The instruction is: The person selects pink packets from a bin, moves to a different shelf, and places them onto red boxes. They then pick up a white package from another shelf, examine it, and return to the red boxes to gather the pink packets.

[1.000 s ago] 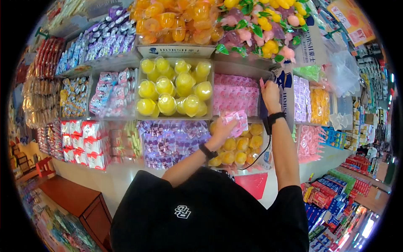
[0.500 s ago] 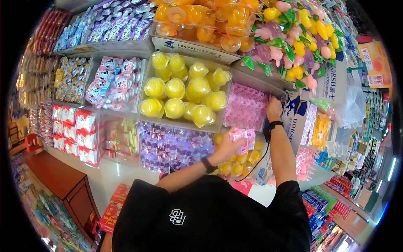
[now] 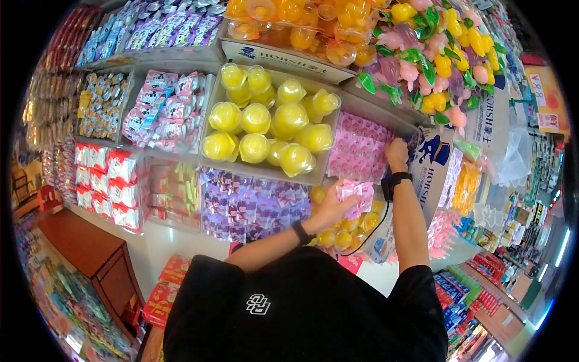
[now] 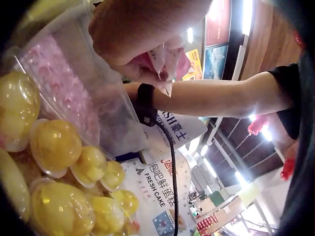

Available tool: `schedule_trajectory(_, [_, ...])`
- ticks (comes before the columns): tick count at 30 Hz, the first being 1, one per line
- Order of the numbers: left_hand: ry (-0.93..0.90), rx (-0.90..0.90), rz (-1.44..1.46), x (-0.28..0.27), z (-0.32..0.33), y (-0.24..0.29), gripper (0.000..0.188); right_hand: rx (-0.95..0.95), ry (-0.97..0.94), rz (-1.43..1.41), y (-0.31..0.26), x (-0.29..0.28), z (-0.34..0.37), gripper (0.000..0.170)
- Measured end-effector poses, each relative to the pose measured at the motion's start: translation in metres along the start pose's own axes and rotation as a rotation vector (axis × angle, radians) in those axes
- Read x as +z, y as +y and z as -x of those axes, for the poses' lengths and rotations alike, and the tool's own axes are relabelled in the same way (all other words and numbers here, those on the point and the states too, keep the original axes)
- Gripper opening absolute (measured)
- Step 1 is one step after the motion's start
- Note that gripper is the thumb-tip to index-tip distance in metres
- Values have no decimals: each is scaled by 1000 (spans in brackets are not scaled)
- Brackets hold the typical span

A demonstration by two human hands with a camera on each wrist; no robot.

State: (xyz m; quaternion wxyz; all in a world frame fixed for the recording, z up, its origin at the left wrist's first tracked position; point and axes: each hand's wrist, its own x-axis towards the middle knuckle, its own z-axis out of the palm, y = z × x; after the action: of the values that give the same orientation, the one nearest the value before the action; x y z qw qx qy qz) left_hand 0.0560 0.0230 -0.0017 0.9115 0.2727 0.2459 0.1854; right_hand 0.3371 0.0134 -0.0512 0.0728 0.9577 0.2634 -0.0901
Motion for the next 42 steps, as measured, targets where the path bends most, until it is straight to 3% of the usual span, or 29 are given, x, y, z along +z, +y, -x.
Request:
schedule_trajectory(3, [20, -5, -43, 1, 1, 3, 29, -65, 66, -3, 3, -9, 5, 26])
schedule_trajectory(7, [51, -92, -120, 0, 0, 6, 30, -167, 176, -218, 4, -45, 31, 29])
schedule_trajectory(9, [49, -66, 16, 0, 0, 3, 30, -343, 306, -534, 1, -65, 68, 27])
schedule_trajectory(13, [63, -46, 140, 3, 0, 5, 28, -152, 8, -865, -6, -91, 163, 25])
schedule_trajectory(16, [42, -127, 244, 2, 2, 14, 28, -263, -21, -873, -10, -92, 215, 32])
schedule_trajectory(19, [36, -164, 267, 6, 11, 16, 29, -218, 20, -992, -17, -88, 246, 41])
schedule_trajectory(24, [-31, -233, 195, 1, 23, 6, 31, -107, 48, -1196, -14, -69, 265, 36])
schedule_trajectory(26, [-50, -284, 158, -2, 27, 1, 35, -84, 134, -1169, -9, -49, 264, 33])
schedule_trajectory(32, [-62, -307, 198, 4, 40, 8, 46, -118, 156, -1098, 11, -55, 250, 26])
schedule_trajectory(34, [-82, -286, 187, 8, 44, 13, 50, -114, 301, -1067, 29, -53, 213, 27])
schedule_trajectory(39, [-88, -247, 111, -5, 36, 3, 51, -216, 419, -763, 42, -65, 103, 31])
schedule_trajectory(42, [-86, -194, 145, -4, 36, 3, 46, -148, 268, -372, 30, -56, 53, 29])
